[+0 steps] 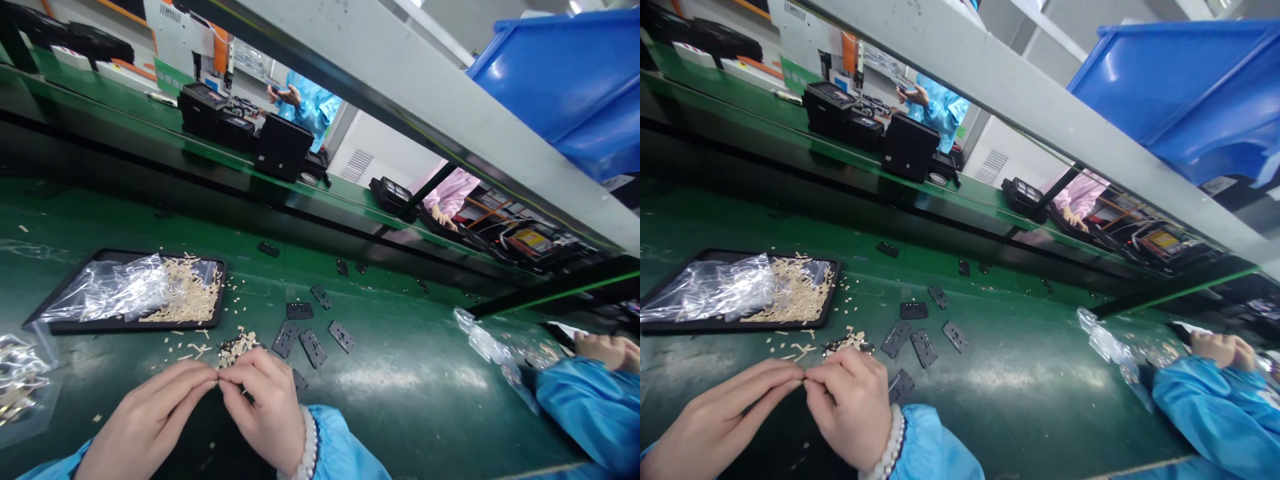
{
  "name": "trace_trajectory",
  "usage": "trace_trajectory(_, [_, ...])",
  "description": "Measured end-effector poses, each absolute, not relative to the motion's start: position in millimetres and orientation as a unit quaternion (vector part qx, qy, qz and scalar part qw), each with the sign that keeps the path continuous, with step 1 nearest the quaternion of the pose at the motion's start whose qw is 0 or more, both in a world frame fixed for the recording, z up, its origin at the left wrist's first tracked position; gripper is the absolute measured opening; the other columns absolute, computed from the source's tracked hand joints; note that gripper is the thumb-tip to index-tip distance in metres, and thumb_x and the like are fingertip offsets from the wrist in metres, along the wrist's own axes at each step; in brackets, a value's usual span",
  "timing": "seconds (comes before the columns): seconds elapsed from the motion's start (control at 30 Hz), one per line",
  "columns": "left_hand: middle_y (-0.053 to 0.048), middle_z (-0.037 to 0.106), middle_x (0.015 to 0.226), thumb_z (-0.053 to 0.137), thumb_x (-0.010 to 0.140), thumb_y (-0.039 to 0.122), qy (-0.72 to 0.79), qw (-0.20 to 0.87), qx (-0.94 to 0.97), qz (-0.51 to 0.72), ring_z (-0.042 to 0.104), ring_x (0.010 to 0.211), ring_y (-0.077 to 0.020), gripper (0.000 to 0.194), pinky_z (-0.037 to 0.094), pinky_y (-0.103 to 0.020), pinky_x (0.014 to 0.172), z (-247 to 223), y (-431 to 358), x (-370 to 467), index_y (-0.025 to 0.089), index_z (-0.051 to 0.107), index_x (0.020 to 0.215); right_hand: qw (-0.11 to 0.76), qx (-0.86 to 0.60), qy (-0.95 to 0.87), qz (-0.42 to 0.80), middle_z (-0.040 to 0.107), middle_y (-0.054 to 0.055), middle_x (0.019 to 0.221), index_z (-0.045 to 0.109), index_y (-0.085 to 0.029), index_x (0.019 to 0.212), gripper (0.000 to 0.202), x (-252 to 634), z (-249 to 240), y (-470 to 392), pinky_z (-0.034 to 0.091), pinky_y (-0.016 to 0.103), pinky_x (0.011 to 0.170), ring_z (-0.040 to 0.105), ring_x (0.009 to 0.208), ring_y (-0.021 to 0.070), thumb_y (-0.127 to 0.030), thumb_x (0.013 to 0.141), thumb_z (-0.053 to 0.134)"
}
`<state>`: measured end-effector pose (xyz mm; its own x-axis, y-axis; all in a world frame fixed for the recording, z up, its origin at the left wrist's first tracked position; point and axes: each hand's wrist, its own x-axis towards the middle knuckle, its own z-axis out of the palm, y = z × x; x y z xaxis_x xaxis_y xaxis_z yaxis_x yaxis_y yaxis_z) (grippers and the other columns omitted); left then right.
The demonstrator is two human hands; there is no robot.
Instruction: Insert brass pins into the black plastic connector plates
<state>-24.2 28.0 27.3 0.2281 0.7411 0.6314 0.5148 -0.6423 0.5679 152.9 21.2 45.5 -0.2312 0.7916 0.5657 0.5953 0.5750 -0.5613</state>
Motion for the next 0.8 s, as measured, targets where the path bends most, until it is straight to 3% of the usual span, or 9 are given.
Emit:
trace_trajectory(0.1, [0.003, 0.074, 0.088, 0.050, 0.098, 0.033, 0.408, 0.100, 0.781, 0.462, 0.073, 0.080, -0.0093, 0.016, 0.049, -0.011, 0.089, 25.9, 27.8, -30.8, 0.028, 0.065, 0.097, 0.413, -0.433, -0.798, 0.074, 0.069, 0.003, 0.075, 0.070, -0.020, 0.082, 0.015, 144.8, 47.2, 28.5, 0.048, 0.026, 0.064, 0.065, 0.065, 0.0149, -0.017, 0.091, 0.058])
trace_trajectory(0.2, [0.000, 0.072, 0.087, 0.051, 0.097, 0.032, 0.433, 0.118, 0.754, 0.479, 0.072, 0.079, -0.0105, 0.014, 0.051, -0.011, 0.080, 31.3, 28.0, -33.9, 0.026, 0.063, 0.094, 0.425, -0.424, -0.792, 0.113, 0.068, 0.003, 0.074, 0.067, -0.020, 0.079, 0.013, 132.7, 50.9, 37.5, 0.048, 0.025, 0.063, 0.064, 0.065, 0.0146, -0.016, 0.087, 0.056])
trace_trajectory(0.33, [0.001, 0.067, 0.075, 0.054, 0.092, 0.042, 0.502, 0.240, 0.666, 0.497, 0.066, 0.063, -0.0118, 0.022, 0.052, -0.015, 0.061, 37.9, 29.6, -40.8, 0.025, 0.064, 0.082, 0.434, -0.464, -0.739, 0.225, 0.066, 0.002, 0.071, 0.062, -0.021, 0.073, 0.016, 120.6, 58.3, 65.0, 0.049, 0.022, 0.059, 0.063, 0.065, 0.0143, -0.020, 0.086, 0.052])
trace_trajectory(0.43, [0.005, 0.055, 0.057, 0.058, 0.086, 0.054, 0.576, 0.353, 0.548, 0.493, 0.053, 0.050, -0.0119, 0.031, 0.047, -0.020, 0.051, 36.1, 32.9, -47.6, 0.025, 0.064, 0.076, 0.369, -0.524, -0.725, 0.253, 0.070, 0.000, 0.071, 0.063, -0.021, 0.081, 0.016, 113.4, 58.9, 100.1, 0.051, 0.024, 0.062, 0.066, 0.064, 0.0149, -0.024, 0.092, 0.051])
trace_trajectory(0.53, [0.006, 0.050, 0.051, 0.060, 0.082, 0.059, 0.610, 0.401, 0.465, 0.501, 0.049, 0.050, -0.0129, 0.036, 0.044, -0.024, 0.053, 31.2, 39.1, -53.5, 0.024, 0.065, 0.072, 0.310, -0.517, -0.756, 0.255, 0.075, 0.000, 0.075, 0.067, -0.022, 0.083, 0.011, 104.9, 54.9, 132.0, 0.053, 0.026, 0.067, 0.071, 0.068, 0.0177, -0.016, 0.088, 0.060])
trace_trajectory(0.63, [0.005, 0.053, 0.051, 0.063, 0.079, 0.059, 0.609, 0.405, 0.447, 0.515, 0.049, 0.049, -0.0133, 0.038, 0.044, -0.026, 0.054, 27.3, 45.2, -57.5, 0.023, 0.064, 0.067, 0.289, -0.483, -0.787, 0.253, 0.079, 0.000, 0.091, 0.071, -0.025, 0.091, 0.029, 99.7, 54.5, 141.8, 0.054, 0.028, 0.081, 0.074, 0.083, 0.0191, -0.001, 0.081, 0.058])
trace_trajectory(0.7, [0.005, 0.052, 0.051, 0.065, 0.077, 0.059, 0.609, 0.402, 0.446, 0.518, 0.050, 0.049, -0.0136, 0.038, 0.044, -0.027, 0.053, 25.9, 46.8, -58.6, 0.023, 0.064, 0.065, 0.295, -0.469, -0.795, 0.247, 0.078, 0.002, 0.101, 0.071, -0.024, 0.097, 0.029, 99.9, 58.1, 133.7, 0.053, 0.029, 0.087, 0.073, 0.092, 0.0188, -0.003, 0.084, 0.057])
trace_trajectory(0.8, [0.005, 0.052, 0.050, 0.066, 0.075, 0.058, 0.615, 0.395, 0.451, 0.512, 0.052, 0.050, -0.0144, 0.035, 0.046, -0.026, 0.053, 25.3, 45.6, -58.3, 0.024, 0.066, 0.066, 0.330, -0.431, -0.805, 0.238, 0.076, 0.004, 0.098, 0.071, -0.021, 0.095, 0.015, 103.3, 65.3, 110.1, 0.053, 0.025, 0.084, 0.071, 0.092, 0.0169, -0.014, 0.092, 0.059])
